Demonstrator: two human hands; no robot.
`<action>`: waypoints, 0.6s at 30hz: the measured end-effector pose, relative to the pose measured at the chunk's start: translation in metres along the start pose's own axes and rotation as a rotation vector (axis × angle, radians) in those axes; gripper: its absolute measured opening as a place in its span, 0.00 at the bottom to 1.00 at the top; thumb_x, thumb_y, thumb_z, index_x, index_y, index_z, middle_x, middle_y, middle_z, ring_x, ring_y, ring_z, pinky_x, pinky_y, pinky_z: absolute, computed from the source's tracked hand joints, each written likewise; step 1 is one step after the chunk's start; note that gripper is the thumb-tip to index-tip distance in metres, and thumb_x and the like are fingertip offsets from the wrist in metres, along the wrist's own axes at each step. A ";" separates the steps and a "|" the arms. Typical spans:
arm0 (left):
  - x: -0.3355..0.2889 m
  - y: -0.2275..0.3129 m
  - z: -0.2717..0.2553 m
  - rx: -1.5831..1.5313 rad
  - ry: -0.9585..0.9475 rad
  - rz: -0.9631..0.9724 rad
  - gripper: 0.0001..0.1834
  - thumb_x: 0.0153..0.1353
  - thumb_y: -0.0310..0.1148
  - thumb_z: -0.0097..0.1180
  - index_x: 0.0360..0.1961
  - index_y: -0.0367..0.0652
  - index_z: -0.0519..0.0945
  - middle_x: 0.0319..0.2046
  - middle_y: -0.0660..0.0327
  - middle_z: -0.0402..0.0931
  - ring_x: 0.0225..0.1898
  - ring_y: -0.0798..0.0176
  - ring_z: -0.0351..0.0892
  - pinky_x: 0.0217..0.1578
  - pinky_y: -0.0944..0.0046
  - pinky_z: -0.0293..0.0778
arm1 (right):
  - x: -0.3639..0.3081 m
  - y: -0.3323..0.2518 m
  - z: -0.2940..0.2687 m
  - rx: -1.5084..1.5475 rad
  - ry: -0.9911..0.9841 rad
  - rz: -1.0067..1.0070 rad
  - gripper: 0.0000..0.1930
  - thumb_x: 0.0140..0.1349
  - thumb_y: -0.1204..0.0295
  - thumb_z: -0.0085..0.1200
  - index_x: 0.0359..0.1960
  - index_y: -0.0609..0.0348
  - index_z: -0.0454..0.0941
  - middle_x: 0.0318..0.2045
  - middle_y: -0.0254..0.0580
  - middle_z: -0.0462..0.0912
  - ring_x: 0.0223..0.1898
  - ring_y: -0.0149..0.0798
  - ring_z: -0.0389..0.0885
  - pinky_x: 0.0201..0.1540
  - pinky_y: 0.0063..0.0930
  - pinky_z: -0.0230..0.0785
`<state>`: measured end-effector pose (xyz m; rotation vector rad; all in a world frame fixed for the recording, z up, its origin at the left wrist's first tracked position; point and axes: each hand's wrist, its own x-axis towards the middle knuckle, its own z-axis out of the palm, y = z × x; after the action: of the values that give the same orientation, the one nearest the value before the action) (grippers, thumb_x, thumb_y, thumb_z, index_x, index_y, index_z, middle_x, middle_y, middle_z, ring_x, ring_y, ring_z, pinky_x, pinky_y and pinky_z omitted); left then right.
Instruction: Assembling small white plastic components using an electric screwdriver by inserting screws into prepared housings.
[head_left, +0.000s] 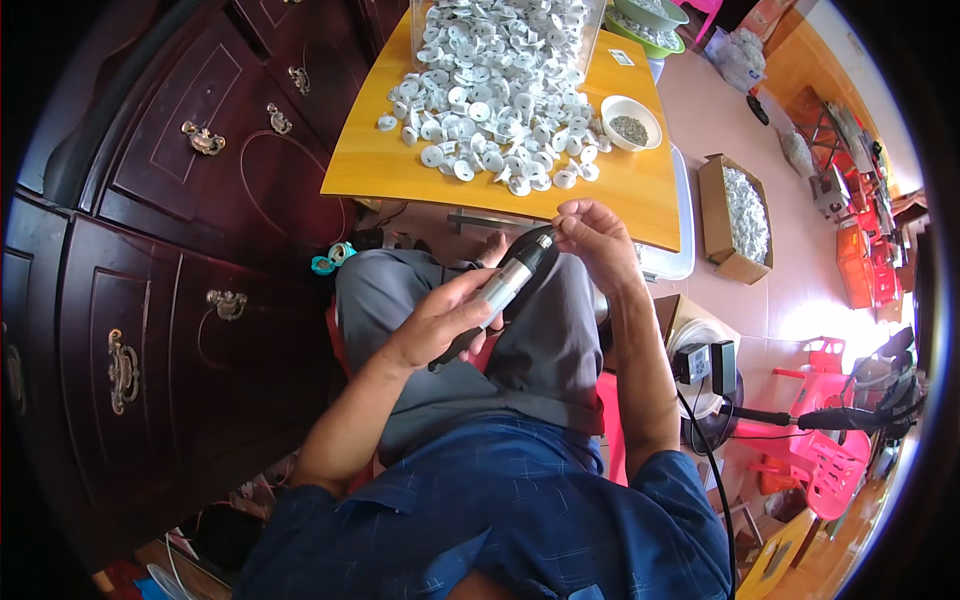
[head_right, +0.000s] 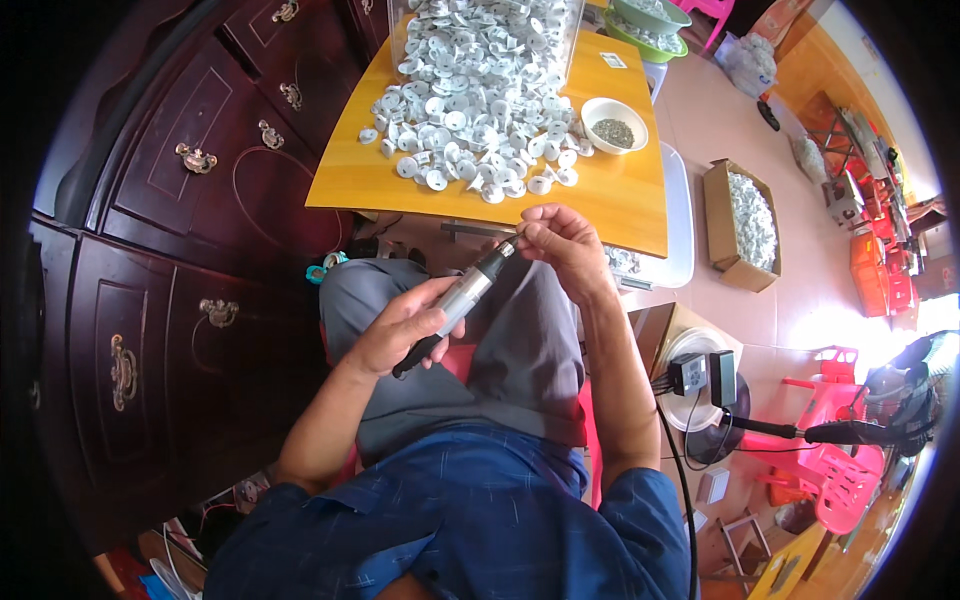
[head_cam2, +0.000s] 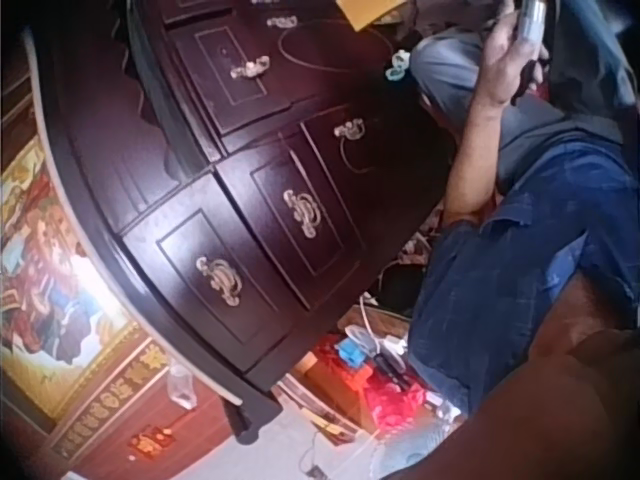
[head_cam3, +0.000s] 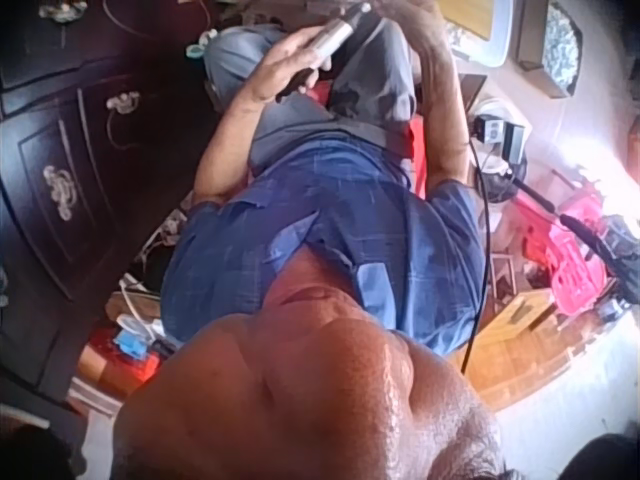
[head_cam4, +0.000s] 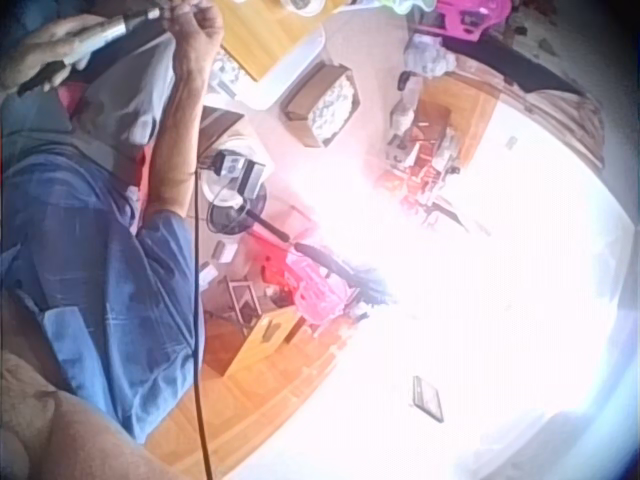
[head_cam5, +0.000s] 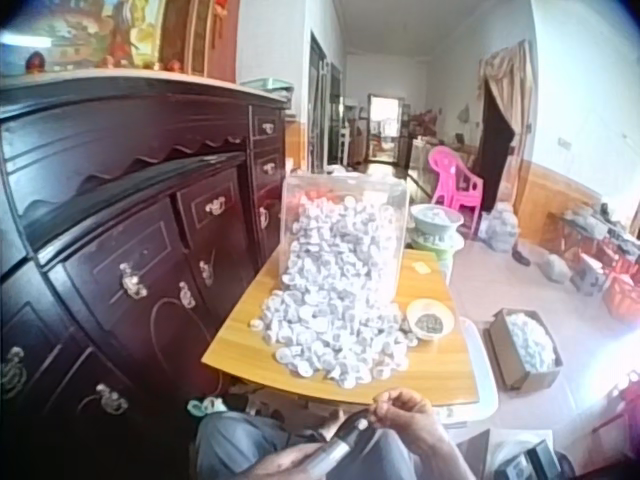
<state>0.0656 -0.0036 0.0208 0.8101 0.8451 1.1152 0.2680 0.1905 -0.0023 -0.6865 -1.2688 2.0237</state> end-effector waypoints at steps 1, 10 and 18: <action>0.000 0.000 0.000 0.016 0.012 0.004 0.36 0.67 0.47 0.54 0.68 0.35 0.59 0.37 0.57 0.75 0.25 0.73 0.74 0.23 0.73 0.72 | -0.002 -0.004 0.005 -0.009 0.016 0.007 0.13 0.64 0.71 0.60 0.49 0.58 0.77 0.38 0.37 0.84 0.37 0.28 0.83 0.41 0.23 0.77; 0.001 -0.001 0.001 0.107 0.080 0.079 0.37 0.68 0.47 0.54 0.68 0.35 0.58 0.38 0.58 0.73 0.25 0.73 0.73 0.23 0.74 0.71 | 0.023 -0.024 -0.017 -0.921 0.395 -0.226 0.19 0.61 0.70 0.60 0.54 0.56 0.76 0.47 0.48 0.81 0.38 0.36 0.84 0.41 0.31 0.77; 0.003 0.000 0.004 0.122 0.097 0.129 0.37 0.68 0.47 0.54 0.69 0.36 0.58 0.37 0.59 0.73 0.25 0.74 0.73 0.24 0.74 0.71 | 0.064 -0.021 -0.039 -1.601 0.408 -0.343 0.18 0.57 0.64 0.62 0.49 0.52 0.81 0.41 0.52 0.81 0.42 0.56 0.81 0.46 0.46 0.74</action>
<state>0.0698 -0.0016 0.0226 0.9281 0.9605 1.2331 0.2593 0.2682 -0.0045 -1.2854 -2.3320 0.2021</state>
